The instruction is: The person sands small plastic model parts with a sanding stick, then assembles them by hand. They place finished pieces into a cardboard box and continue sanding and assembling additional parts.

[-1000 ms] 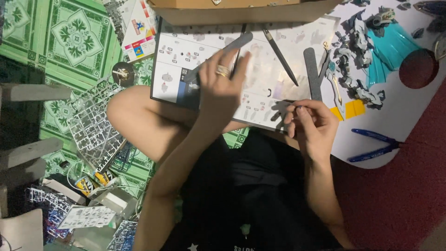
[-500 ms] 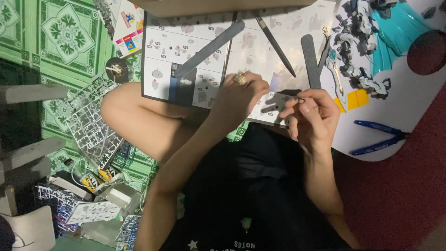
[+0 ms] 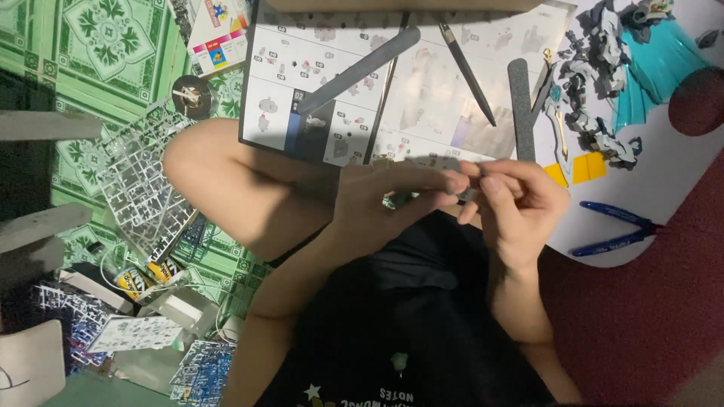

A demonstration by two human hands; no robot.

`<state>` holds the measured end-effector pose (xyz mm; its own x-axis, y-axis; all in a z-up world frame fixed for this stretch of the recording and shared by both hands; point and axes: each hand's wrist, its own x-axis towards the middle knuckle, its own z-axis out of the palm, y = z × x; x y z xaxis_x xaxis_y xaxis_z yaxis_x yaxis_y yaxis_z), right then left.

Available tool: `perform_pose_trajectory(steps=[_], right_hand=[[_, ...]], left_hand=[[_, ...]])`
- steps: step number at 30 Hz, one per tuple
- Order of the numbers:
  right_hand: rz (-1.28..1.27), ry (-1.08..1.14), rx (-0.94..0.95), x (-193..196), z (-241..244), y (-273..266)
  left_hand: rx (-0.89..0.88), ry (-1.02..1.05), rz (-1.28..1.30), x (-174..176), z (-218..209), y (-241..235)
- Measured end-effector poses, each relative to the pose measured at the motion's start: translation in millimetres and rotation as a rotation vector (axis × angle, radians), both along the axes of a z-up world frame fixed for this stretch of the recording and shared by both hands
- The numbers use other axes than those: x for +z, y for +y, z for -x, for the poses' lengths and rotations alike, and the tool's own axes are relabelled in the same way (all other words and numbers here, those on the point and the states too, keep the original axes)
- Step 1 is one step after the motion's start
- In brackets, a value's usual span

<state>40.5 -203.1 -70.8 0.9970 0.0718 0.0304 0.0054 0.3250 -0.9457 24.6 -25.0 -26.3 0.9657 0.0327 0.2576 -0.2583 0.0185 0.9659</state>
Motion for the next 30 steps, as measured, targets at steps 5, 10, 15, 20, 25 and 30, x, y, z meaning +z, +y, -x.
perform_pose_trajectory(steps=[5, 10, 15, 20, 25, 30], right_hand=[[-0.03, -0.137, -0.01, 14.3, 5.2, 6.9], [-0.012, -0.227, -0.032, 27.4, 3.4, 19.9], [-0.022, -0.233, -0.033, 32.8, 1.5, 28.4], [0.14, -0.316, 0.024, 33.0, -6.1, 22.4], [0.129, -0.268, 0.035, 23.7, -7.8, 21.4], [0.0, -0.087, 0.104, 17.8, -11.2, 15.5]], left_hand=[[0.007, 0.089, 0.046, 17.5, 5.0, 0.9], [0.014, 0.113, 0.017, 14.4, 10.0, 6.1], [0.033, 0.181, 0.163, 12.7, 12.3, 2.5], [0.081, 0.188, 0.195, 11.2, 11.7, 9.6], [0.086, 0.177, 0.254, 12.4, 11.0, 3.7], [0.133, 0.137, 0.267, 7.7, 9.8, 3.7]])
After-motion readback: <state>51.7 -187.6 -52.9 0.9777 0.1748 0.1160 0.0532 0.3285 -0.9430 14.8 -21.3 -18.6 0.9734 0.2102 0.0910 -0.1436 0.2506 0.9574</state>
